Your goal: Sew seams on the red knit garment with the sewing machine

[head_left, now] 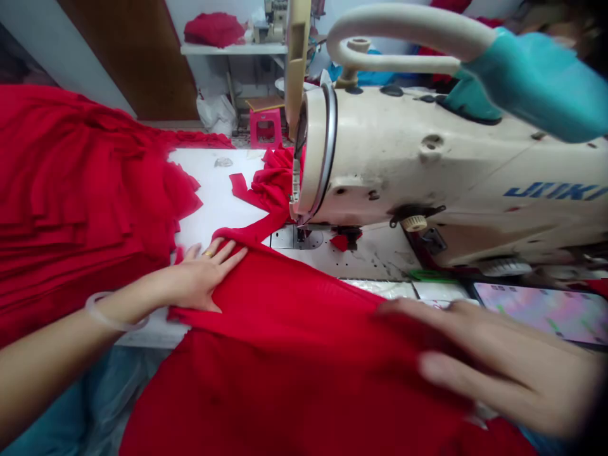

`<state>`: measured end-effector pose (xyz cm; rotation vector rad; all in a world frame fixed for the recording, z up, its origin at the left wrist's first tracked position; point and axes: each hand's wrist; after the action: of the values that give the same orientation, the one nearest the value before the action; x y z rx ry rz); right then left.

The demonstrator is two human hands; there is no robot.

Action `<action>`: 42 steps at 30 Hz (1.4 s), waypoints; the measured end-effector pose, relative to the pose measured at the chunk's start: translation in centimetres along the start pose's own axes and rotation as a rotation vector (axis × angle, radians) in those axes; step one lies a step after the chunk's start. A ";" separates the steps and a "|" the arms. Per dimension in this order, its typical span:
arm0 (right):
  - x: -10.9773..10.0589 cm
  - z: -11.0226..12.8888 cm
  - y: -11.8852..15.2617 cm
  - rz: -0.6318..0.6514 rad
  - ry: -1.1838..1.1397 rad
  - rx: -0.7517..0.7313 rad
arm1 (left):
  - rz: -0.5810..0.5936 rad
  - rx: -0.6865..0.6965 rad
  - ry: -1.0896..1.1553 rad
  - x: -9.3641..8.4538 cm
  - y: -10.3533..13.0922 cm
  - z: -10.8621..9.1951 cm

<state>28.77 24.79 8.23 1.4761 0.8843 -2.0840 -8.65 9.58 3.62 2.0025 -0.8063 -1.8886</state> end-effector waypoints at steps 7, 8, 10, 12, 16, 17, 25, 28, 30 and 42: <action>6.6 3.5 -2.8 0.120 0.129 -0.282 | -0.314 0.082 -0.021 -1.9 -2.7 -3.9; 7.2 4.4 -2.4 0.157 0.051 -0.297 | -0.303 0.116 -0.010 -1.7 -3.0 -3.8; 8.0 5.1 -1.6 0.290 -0.111 -0.299 | -0.230 0.108 -0.002 -1.0 -3.0 -3.0; 8.5 4.5 -1.1 0.347 -0.206 -0.252 | -0.178 0.027 -0.007 -0.4 -2.7 -1.5; 7.8 3.6 -0.7 0.107 -0.179 -0.227 | -0.267 0.024 -0.011 -1.3 -1.6 -0.5; 7.2 3.9 -0.2 0.037 -0.175 -0.220 | -0.359 0.060 0.000 -1.8 -1.3 -1.1; 6.7 7.5 11.6 0.433 -0.372 0.104 | -0.452 0.732 0.496 0.3 2.1 -12.5; 7.5 7.1 13.9 0.471 -0.471 0.212 | -0.492 0.777 0.423 2.8 0.9 -15.3; 7.1 7.0 13.9 0.437 -0.597 0.211 | -0.537 0.800 0.380 3.7 -0.3 -16.5; 8.2 11.0 11.0 0.777 -1.606 0.748 | -0.657 0.412 1.097 -1.0 1.6 -14.6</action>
<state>26.03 9.33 0.31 -0.0927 -0.9606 -2.0574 5.26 6.25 6.95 3.2639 -0.2081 -0.4897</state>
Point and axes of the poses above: each hand's wrist, its own y-axis away from the middle knuckle, its own x-axis out of the palm, z = x × y, and after that the axes turned 15 degrees about x, right-handed
